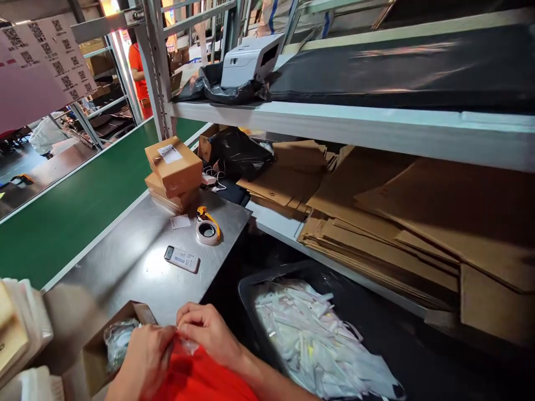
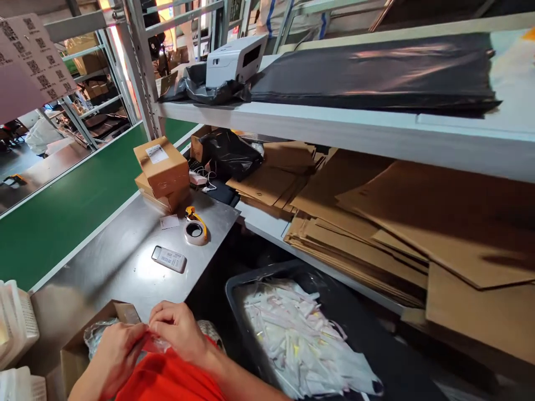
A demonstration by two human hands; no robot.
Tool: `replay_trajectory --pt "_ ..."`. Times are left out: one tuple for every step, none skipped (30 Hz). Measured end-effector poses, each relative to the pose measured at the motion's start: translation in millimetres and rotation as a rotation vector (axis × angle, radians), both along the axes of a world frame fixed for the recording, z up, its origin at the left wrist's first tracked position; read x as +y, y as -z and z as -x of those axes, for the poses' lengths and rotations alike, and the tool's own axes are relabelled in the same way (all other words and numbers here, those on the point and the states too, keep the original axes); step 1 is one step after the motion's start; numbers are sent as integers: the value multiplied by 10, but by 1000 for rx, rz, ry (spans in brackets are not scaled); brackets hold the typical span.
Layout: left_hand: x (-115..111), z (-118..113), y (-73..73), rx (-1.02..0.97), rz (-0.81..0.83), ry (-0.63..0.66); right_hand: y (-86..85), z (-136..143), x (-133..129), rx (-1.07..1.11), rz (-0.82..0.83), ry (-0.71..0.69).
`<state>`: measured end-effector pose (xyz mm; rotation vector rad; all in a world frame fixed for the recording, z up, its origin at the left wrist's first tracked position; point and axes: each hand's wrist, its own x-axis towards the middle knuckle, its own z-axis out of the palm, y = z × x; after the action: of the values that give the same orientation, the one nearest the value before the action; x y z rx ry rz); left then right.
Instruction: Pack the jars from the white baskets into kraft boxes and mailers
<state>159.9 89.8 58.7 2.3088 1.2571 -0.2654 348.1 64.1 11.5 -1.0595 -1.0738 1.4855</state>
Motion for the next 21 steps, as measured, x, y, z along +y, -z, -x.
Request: replay_trajectory --pt "2 33 0 -2 -4 -7 2 36 7 -1 -5 -4" --pt "3 66 -2 -4 -1 -11 3 73 14 -2 -8 -9" --pt "2 98 -7 -6 7 -13 5 109 19 -4 -9 -12" --pt "-1 130 -11 -4 18 -16 6 142 24 -9 -10 -12" --pt "-6 160 -15 1 27 -22 6 173 27 -19 -12 -12" --pt "-13 190 -17 3 27 -31 7 200 31 -31 -14 -16" --pt "-23 217 -15 1 21 -43 8 225 34 -43 -19 -22" --pt "-34 244 -10 -8 13 -55 8 247 37 -54 -24 -31" --pt "-47 269 -2 -21 7 -66 10 269 39 -60 -28 -41" --pt "-60 292 7 -36 5 -77 12 292 40 -62 -28 -49" --pt "-73 314 16 -48 6 -87 14 317 39 -64 -26 -55" --pt "-86 335 24 -53 12 -100 17 346 34 -66 -22 -57" --pt "-98 357 33 -55 22 -113 21 378 27 -68 -18 -57" --pt "-109 382 41 -57 28 -128 24 414 18 -69 -15 -53" --pt "-120 411 49 -67 28 -146 29 452 7 -68 -15 -53" --pt "-130 446 60 -83 25 -161 37 490 -2 -61 -13 -51" --pt "-139 489 72 -104 20 -177 51 524 -5 -49 -5 -44" --pt "-145 541 87 -128 18 -199 73 550 2 -37 8 -30" --pt "-148 599 102 -163 26 -227 108 564 20 -31 22 -7" --pt "-148 663 117 -224 33 -278 158 561 52 -27 38 26" --pt "-145 728 132 -311 48 -351 225 538 98 -24 57 73"
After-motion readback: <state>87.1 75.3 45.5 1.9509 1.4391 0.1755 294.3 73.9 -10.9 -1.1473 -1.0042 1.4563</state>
